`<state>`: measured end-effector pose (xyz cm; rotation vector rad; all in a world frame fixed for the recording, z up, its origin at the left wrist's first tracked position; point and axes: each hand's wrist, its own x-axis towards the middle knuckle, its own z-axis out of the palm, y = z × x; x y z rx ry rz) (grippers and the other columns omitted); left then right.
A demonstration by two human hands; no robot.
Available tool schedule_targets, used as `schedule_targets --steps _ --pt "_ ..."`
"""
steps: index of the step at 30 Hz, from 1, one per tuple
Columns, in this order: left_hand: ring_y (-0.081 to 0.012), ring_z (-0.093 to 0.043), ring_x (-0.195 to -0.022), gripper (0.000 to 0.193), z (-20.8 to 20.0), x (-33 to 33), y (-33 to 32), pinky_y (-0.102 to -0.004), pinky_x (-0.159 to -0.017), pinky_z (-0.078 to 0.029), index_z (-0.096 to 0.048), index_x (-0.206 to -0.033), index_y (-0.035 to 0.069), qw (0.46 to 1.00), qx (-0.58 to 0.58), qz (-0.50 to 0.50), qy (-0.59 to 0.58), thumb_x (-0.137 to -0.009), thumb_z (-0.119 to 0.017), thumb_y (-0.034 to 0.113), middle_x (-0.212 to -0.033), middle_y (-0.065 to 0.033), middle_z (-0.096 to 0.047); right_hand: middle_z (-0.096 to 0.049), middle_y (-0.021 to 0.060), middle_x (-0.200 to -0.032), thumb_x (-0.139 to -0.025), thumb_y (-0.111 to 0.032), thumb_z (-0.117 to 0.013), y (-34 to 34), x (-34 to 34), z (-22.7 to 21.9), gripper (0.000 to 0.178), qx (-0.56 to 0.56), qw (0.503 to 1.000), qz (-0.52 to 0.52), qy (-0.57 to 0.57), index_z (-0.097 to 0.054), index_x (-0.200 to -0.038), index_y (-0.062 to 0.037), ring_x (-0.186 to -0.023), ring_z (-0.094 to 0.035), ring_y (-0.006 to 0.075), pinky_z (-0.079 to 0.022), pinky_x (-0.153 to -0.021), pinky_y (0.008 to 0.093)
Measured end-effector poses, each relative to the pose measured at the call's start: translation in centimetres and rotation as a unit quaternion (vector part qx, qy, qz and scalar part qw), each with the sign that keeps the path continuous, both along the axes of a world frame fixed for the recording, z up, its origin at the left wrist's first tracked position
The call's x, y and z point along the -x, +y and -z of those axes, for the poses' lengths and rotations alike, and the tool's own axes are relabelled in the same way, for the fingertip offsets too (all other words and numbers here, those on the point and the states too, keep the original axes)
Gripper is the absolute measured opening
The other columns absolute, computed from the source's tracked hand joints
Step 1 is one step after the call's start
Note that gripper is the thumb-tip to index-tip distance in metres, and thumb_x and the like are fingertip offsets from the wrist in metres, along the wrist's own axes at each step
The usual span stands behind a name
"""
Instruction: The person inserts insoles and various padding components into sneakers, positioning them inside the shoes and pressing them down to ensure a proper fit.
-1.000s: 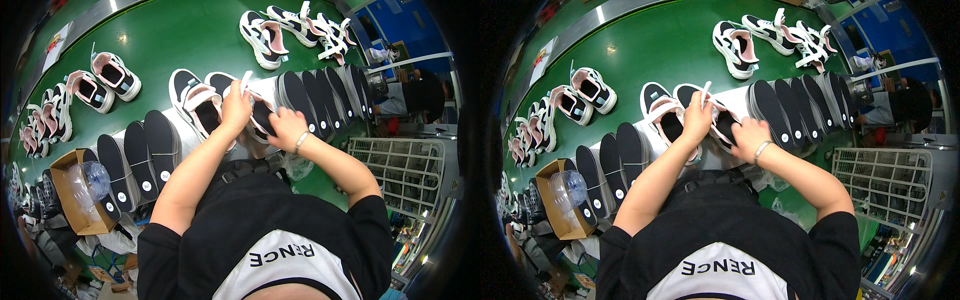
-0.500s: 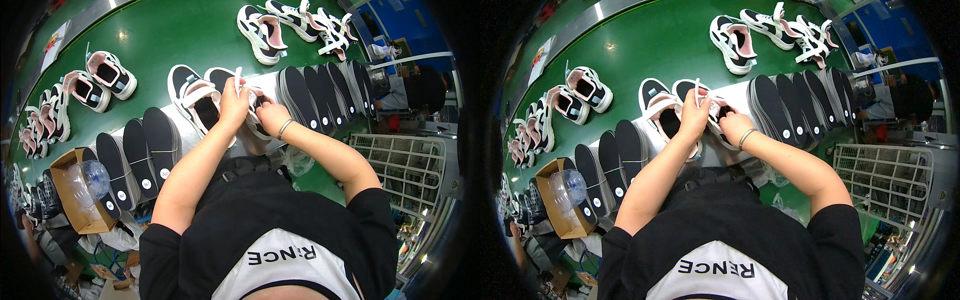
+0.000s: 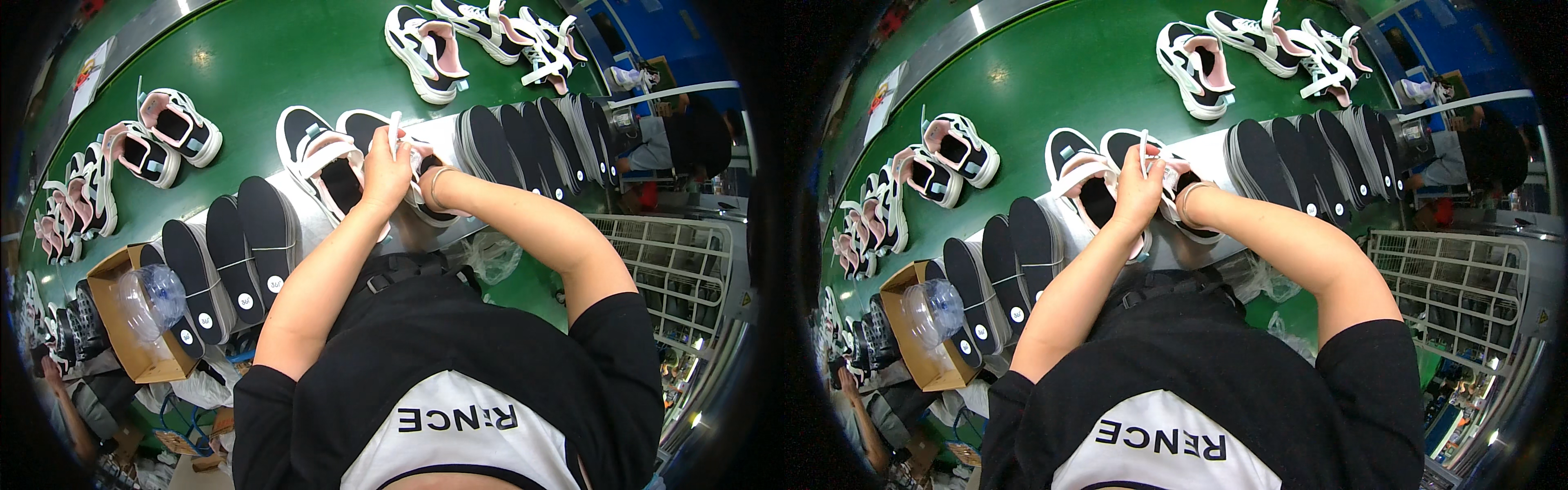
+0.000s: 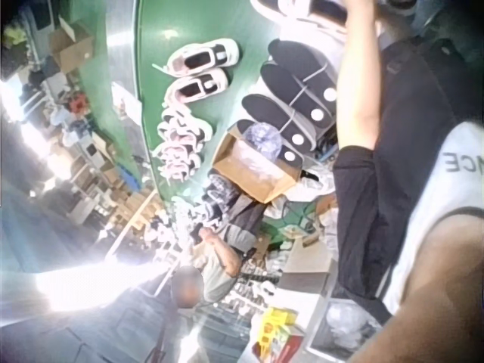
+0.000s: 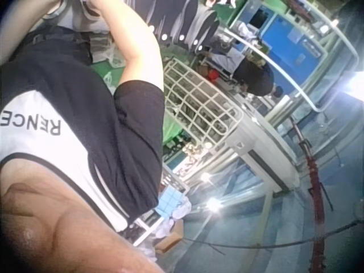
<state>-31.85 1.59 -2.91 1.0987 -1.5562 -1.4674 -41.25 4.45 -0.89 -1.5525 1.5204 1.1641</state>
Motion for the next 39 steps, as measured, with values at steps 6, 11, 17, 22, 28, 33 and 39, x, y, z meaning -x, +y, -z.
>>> schedule_targets --steps 6,11,17,22,28,33,39 --pt "-0.0189 -0.053 -0.072 0.019 -0.6 0.1 0.1 -0.029 -0.066 -0.042 -0.044 -0.094 0.002 0.999 -0.001 0.008 -0.038 -0.078 -0.051 0.01 -0.078 -0.0102 -0.054 -0.06 0.0054 -0.099 -0.076 -0.018 -0.052 1.0 -0.6 -2.3 0.023 0.112 0.988 0.093 0.046 -0.062 -0.096 -0.0113 -0.091 -0.058 0.0189 -0.046 -0.074 0.0261" --pt "-0.0185 -0.053 -0.072 0.019 -0.1 0.5 0.1 -0.0296 -0.066 -0.042 -0.043 -0.094 0.002 1.0 -0.012 0.011 -0.023 -0.079 -0.05 0.009 -0.079 -0.0116 -0.054 -0.061 0.0088 -0.096 -0.075 -0.013 -0.05 1.9 1.3 -2.3 0.024 0.064 0.997 -0.008 -0.028 -0.062 -0.095 -0.0068 -0.09 -0.058 0.0212 -0.044 -0.076 0.0312" --pt "-0.025 -0.052 -0.074 0.018 0.2 0.9 0.3 -0.033 -0.067 -0.041 -0.043 -0.094 0.002 0.999 0.025 0.01 -0.034 -0.079 -0.049 0.01 -0.081 -0.0149 -0.054 -0.061 0.0134 -0.086 -0.077 -0.023 -0.038 3.8 2.7 -3.5 0.031 0.009 0.995 0.028 -0.095 -0.054 -0.097 -0.0065 -0.089 -0.057 0.0269 -0.016 -0.093 0.0575" --pt "-0.0196 -0.051 -0.069 0.019 -0.2 0.7 0.4 -0.0302 -0.065 -0.041 -0.043 -0.094 0.002 0.999 0.021 0.013 -0.045 -0.079 -0.049 0.011 -0.078 -0.0121 -0.053 -0.061 0.0145 -0.079 -0.072 -0.026 -0.043 3.7 2.6 -5.1 0.032 0.03 0.99 0.062 -0.127 -0.055 -0.093 -0.0043 -0.087 -0.058 0.0266 -0.01 -0.097 0.0552" --pt "-0.0367 -0.056 -0.078 0.019 -0.5 1.5 0.4 -0.0394 -0.068 -0.042 -0.043 -0.096 0.002 0.999 0.034 0.018 -0.034 -0.079 -0.048 0.009 -0.082 -0.0212 -0.057 -0.061 0.0155 -0.082 -0.064 -0.011 -0.051 4.8 2.4 -4.5 0.031 0.074 0.993 -0.002 -0.095 -0.057 -0.093 -0.0001 -0.089 -0.057 0.0257 -0.014 -0.099 0.0494" --pt "-0.0354 -0.055 -0.082 0.021 -0.9 1.4 0.4 -0.038 -0.071 -0.042 -0.042 -0.097 0.0 0.997 0.008 0.045 -0.057 -0.079 -0.048 0.008 -0.086 -0.0211 -0.055 -0.062 0.0126 -0.089 -0.069 -0.023 -0.055 4.9 3.5 -3.0 0.031 0.04 0.992 -0.019 -0.115 -0.059 -0.095 -0.0057 -0.092 -0.057 0.0249 -0.018 -0.096 0.0494" --pt "-0.0332 -0.054 -0.085 0.022 -0.7 0.8 0.7 -0.0366 -0.074 -0.041 -0.041 -0.099 -0.001 0.997 0.005 0.048 -0.059 -0.079 -0.048 0.007 -0.091 -0.0196 -0.054 -0.06 0.0161 -0.078 -0.066 -0.011 -0.052 5.9 3.2 -5.1 0.027 0.148 0.974 0.061 -0.16 -0.054 -0.091 -0.0008 -0.088 -0.056 0.0289 -0.023 -0.097 0.0435"
